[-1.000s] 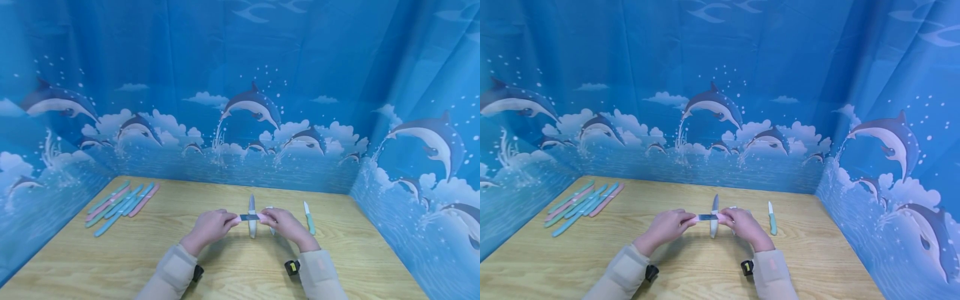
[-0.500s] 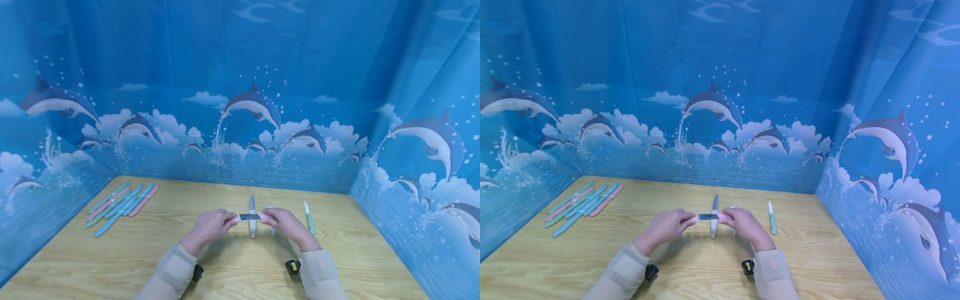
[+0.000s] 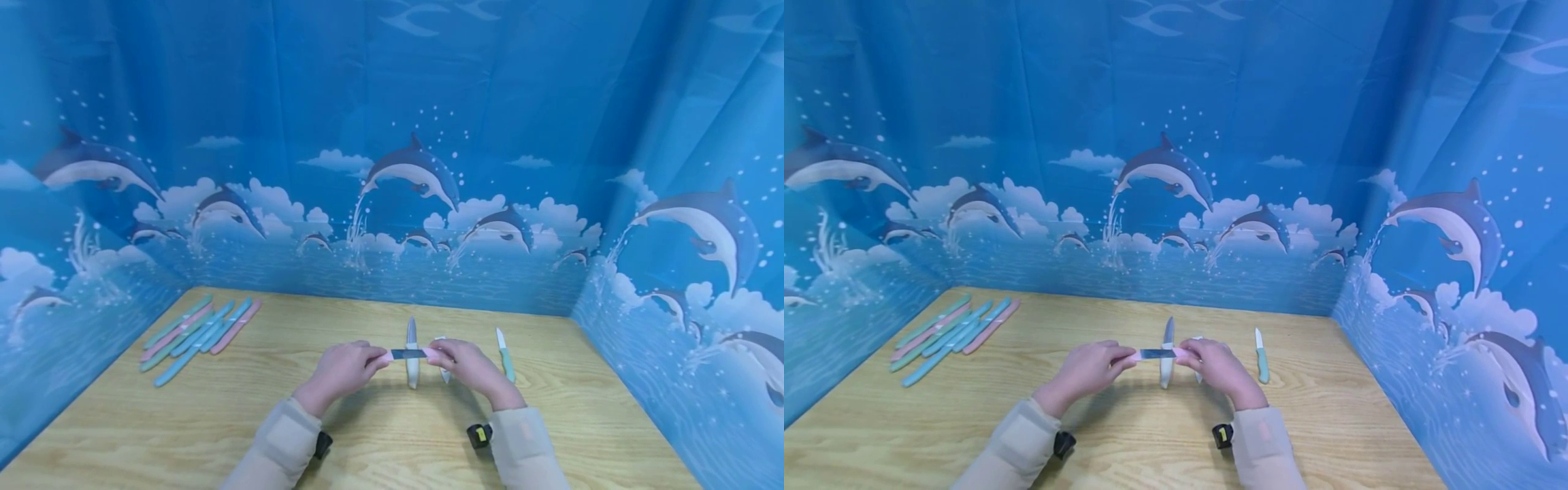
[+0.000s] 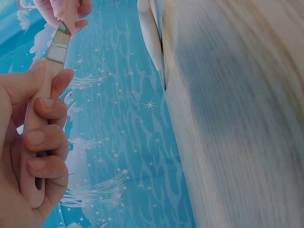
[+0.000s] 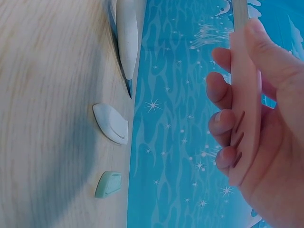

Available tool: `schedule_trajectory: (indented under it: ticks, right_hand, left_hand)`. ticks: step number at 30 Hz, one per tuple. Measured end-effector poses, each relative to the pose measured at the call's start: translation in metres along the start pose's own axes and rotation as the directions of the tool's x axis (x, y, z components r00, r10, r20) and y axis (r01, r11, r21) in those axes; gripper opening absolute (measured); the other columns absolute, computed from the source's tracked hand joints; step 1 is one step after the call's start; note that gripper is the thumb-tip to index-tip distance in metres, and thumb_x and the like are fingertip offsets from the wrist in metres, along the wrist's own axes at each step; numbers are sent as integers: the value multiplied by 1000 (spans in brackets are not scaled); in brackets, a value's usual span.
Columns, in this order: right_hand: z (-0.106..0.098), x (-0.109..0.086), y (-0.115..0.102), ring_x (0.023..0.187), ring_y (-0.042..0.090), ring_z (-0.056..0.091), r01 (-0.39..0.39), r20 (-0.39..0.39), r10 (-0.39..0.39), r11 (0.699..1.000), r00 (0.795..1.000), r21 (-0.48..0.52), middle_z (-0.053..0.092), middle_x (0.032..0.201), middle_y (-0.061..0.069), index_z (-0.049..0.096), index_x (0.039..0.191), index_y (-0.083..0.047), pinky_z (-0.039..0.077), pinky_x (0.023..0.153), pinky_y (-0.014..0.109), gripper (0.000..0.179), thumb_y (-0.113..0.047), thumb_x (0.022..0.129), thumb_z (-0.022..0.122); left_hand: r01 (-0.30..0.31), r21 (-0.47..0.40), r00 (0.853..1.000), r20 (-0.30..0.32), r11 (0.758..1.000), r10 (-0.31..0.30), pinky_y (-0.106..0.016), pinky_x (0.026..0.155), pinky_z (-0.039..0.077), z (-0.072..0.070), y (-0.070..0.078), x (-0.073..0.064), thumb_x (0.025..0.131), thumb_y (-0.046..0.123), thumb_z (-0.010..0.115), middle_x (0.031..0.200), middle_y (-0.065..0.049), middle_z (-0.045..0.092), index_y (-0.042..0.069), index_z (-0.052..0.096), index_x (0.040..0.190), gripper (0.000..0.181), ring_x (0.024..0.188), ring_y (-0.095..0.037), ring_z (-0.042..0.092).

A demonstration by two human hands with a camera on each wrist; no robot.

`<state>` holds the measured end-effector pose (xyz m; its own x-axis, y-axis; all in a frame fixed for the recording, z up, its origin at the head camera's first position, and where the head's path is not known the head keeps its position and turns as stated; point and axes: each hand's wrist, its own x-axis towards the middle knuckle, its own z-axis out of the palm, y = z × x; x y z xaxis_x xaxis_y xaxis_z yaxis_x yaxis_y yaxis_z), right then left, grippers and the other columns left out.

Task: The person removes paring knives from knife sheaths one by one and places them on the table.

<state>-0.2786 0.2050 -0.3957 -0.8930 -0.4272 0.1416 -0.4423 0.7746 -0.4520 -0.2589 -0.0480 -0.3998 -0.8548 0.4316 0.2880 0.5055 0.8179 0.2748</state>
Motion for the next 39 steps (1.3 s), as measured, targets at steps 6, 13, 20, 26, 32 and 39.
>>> schedule_trajectory:
  ticks: [6,13,20,26,32,39]
  right_hand:
    - [1,3,1,91,17,64,41,-2,-41,999,999,-20,69,97,-2,67,110,-13,52,82,39,25,-32,96,58]
    - [3,4,0,91,17,64,38,8,-38,999,999,-18,68,96,-3,67,111,-12,52,82,39,24,-29,97,58]
    - [2,5,-1,95,20,65,27,16,-27,1000,1000,-7,69,100,-1,66,113,-12,52,85,42,28,-33,96,57]
    - [-1,1,2,106,27,64,-9,7,8,1000,1000,2,69,112,5,66,118,-12,51,93,47,32,-34,96,57]
    - [-7,-3,6,112,30,62,-58,2,58,998,998,4,67,119,8,65,121,-11,49,97,48,38,-39,95,57]
    - [-5,-1,5,117,33,59,-70,10,70,997,997,39,65,125,12,63,125,-9,46,100,50,39,-35,97,57]
  left_hand:
    - [-11,-4,1000,-27,1000,11,-31,61,51,-1,-3,-2,95,38,59,87,3,69,19,74,108,27,70,-10,61]
    - [-10,9,1000,-25,1000,10,-31,62,51,-2,-5,-5,95,39,59,87,3,69,19,73,109,28,70,-10,61]
    - [-27,30,999,-23,999,27,-28,62,51,-3,-7,-6,95,39,59,89,2,70,19,73,110,29,71,-9,61]
    - [-34,30,999,-7,999,34,-26,61,49,-3,-5,-2,96,39,58,90,4,70,20,73,111,28,70,-7,59]
    - [-63,21,998,-6,998,63,-26,61,50,-4,0,2,96,36,58,90,3,70,19,73,111,27,71,-8,60]
    - [-67,35,997,-30,997,68,-23,55,44,-5,-4,-1,96,36,59,85,4,68,20,73,109,25,64,-5,53]
